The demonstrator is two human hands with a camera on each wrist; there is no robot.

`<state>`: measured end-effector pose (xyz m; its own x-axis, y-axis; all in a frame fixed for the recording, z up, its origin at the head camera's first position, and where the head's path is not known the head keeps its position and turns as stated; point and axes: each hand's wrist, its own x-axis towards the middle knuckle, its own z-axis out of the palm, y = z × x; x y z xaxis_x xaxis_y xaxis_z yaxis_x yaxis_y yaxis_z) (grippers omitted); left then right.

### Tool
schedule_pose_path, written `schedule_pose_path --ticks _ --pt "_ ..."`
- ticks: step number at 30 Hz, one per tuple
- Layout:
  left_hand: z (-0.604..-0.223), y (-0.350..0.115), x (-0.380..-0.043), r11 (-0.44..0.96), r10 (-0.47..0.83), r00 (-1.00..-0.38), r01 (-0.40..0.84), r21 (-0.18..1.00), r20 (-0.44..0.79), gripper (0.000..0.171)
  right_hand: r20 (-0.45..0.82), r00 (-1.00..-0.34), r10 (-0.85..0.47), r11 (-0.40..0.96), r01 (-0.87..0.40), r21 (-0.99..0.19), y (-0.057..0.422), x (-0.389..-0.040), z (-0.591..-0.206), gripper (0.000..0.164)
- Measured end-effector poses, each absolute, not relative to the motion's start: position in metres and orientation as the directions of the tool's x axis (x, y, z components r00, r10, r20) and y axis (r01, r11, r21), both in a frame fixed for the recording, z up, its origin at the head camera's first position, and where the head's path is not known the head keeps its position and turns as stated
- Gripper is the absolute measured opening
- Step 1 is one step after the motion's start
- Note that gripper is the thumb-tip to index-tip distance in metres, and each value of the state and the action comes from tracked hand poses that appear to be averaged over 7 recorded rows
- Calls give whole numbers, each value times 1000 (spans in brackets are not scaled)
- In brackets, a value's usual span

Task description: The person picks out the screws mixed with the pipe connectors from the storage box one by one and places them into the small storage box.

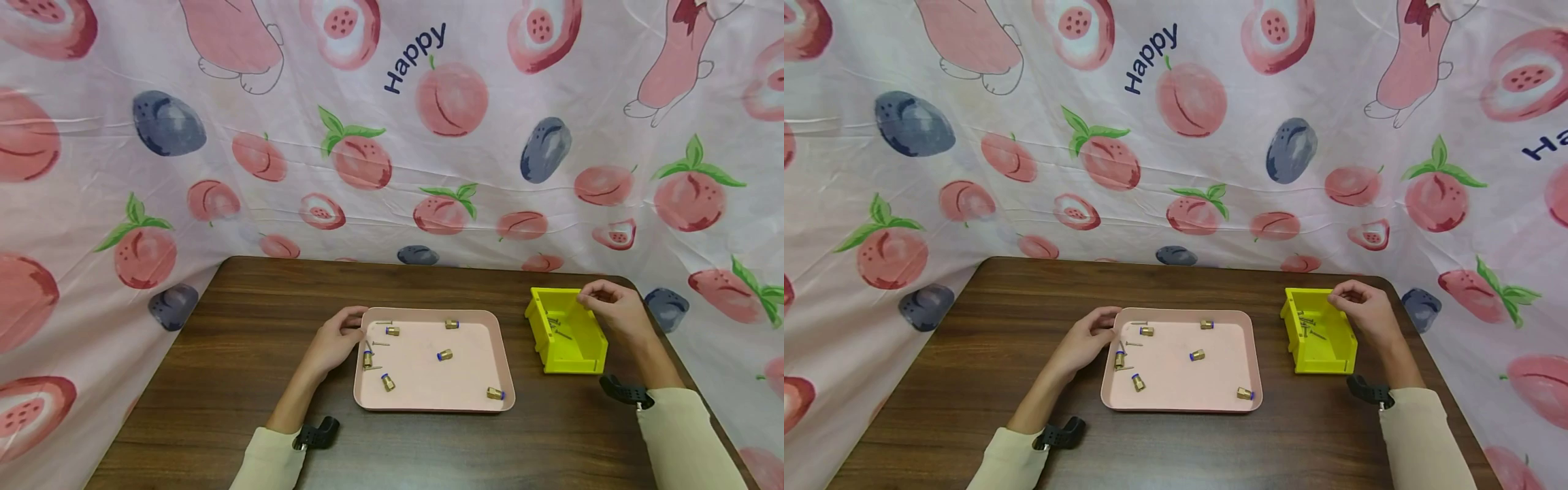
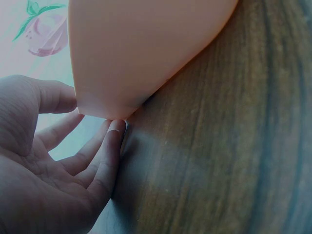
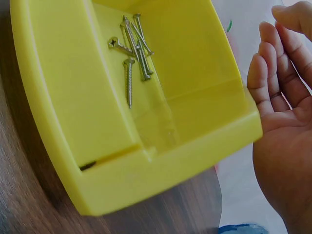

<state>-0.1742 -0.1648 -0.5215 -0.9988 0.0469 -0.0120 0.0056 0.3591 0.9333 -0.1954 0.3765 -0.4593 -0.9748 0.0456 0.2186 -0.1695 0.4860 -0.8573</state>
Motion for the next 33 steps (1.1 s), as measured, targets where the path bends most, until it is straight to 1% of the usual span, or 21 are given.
schedule_pose_path --ticks 5,10,16,23,30,33 --pt "-522 -165 -174 357 46 -999 7 934 -10 41 247 -968 33 445 -207 -871 365 -195 -458 7" --pt "-522 -166 -174 357 43 -999 9 934 -7 42 305 -952 -24 382 -291 -877 352 -198 -458 2" --pt "-522 -165 -173 359 44 -999 6 933 -11 42 341 -933 -111 288 -359 -888 334 -200 -456 10" --pt "-521 -165 -173 356 48 -999 2 934 -16 42 376 -909 -182 177 -406 -896 311 -204 -454 15" --pt "-521 -165 -173 361 45 -999 -1 933 -18 43 404 -881 -248 123 -442 -889 291 -208 -454 10" --pt "-521 -165 -174 360 47 -999 2 933 -17 43 401 -874 -276 106 -442 -890 284 -210 -454 10"
